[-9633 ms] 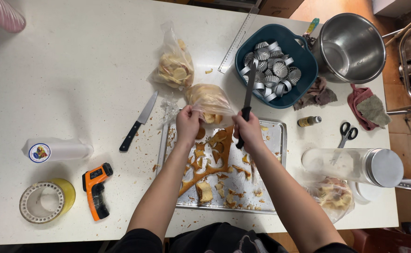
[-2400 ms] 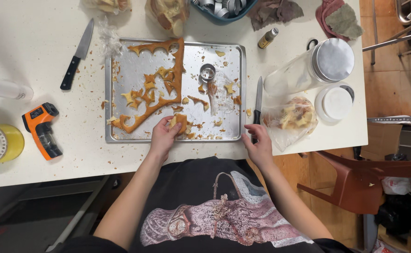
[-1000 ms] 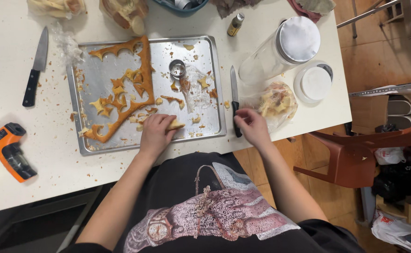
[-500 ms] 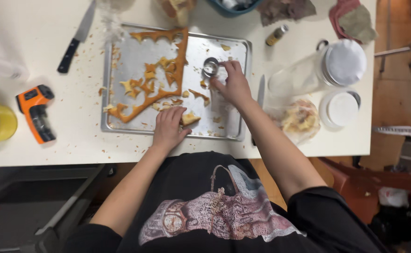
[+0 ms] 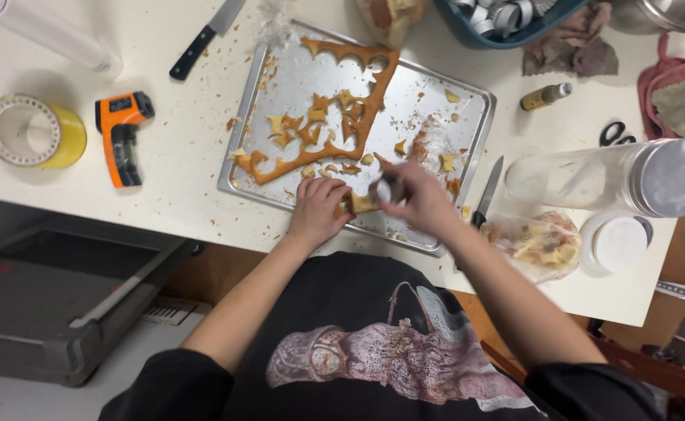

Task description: The person uses a round metal cutter and a knife to cut circular pieces from a sheet of bread on a metal tray. They trim the edges of the cut pieces and place them into a plastic bag. The person repeats this process for multiple pieces.

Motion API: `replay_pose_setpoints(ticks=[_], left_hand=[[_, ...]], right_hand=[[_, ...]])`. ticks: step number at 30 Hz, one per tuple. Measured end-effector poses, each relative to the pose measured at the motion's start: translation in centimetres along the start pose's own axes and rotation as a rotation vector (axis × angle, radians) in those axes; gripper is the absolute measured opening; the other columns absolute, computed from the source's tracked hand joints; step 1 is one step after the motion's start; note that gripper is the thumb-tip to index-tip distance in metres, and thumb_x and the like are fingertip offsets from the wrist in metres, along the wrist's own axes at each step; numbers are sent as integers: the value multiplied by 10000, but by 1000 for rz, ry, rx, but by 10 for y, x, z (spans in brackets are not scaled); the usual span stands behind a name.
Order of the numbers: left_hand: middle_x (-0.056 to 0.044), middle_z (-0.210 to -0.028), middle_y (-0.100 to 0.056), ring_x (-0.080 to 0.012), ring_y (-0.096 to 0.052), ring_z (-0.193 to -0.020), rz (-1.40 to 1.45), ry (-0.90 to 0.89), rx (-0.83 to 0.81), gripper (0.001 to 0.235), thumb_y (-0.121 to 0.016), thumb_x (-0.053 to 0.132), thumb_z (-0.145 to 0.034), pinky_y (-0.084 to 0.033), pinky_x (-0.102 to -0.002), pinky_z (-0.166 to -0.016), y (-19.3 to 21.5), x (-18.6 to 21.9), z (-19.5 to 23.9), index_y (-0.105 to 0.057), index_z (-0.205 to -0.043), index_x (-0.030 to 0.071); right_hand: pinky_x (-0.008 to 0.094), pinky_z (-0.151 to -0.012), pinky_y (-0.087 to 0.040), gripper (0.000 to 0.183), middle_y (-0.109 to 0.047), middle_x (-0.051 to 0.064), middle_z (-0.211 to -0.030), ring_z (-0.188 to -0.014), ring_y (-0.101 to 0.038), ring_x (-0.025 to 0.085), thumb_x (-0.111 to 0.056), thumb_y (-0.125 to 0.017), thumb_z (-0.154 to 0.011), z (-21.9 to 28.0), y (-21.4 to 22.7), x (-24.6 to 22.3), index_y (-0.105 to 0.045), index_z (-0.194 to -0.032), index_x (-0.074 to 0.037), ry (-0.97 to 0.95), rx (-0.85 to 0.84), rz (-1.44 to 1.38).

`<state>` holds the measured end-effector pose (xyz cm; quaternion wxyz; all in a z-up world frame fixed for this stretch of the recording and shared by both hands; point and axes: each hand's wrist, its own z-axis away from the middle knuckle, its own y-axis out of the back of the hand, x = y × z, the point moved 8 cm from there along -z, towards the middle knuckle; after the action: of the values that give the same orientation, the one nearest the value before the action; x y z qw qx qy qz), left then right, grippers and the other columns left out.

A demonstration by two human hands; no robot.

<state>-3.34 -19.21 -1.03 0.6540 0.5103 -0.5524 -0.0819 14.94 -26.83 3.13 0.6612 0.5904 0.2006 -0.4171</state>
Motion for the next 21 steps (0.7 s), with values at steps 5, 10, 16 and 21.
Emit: replay_pose_setpoints(ticks=[5,10,16,21], left_hand=[[-44,-1196,-637,-249,-542,-1202,-14,-33,23,517,-866,339,-715,-300,-482,-1099,3,8,-3,-715,-1167,140],[-28,-1153,-680,-197,-607,-1156,60,280,-257,481,-754,491,-863,-361,-420,-1072,-24,-4,-11,-708,-1188,139],[-103,-1106,-676,-275,-598,-1097,-18,206,-32,477,-738,444,-847,-389,-457,-935,-6,2,-23,-730,-1200,124],[-68,-1134,-697,-270,-609,-1124,114,122,-33,379,-699,377,-926,-413,-431,-968,-4,-6,-13,-717,-1200,116]], right_hand=[[292,-711,-555,553,-628,85,-1133,-843,-622,159,-165,-865,-770,34,-9,-24,-659,-1272,-61,127,194,-91],[237,-643,-522,552,-624,40,-1085,-736,-599,75,-126,-845,-804,54,-3,13,-643,-1311,-44,-118,252,-319],[230,-635,-532,613,-655,51,-1031,-722,-619,72,-141,-857,-785,66,-6,35,-607,-1338,-48,-194,270,-249],[254,-679,-542,572,-619,91,-1179,-803,-643,124,-147,-867,-771,53,-11,-3,-615,-1273,-37,40,268,-145]])
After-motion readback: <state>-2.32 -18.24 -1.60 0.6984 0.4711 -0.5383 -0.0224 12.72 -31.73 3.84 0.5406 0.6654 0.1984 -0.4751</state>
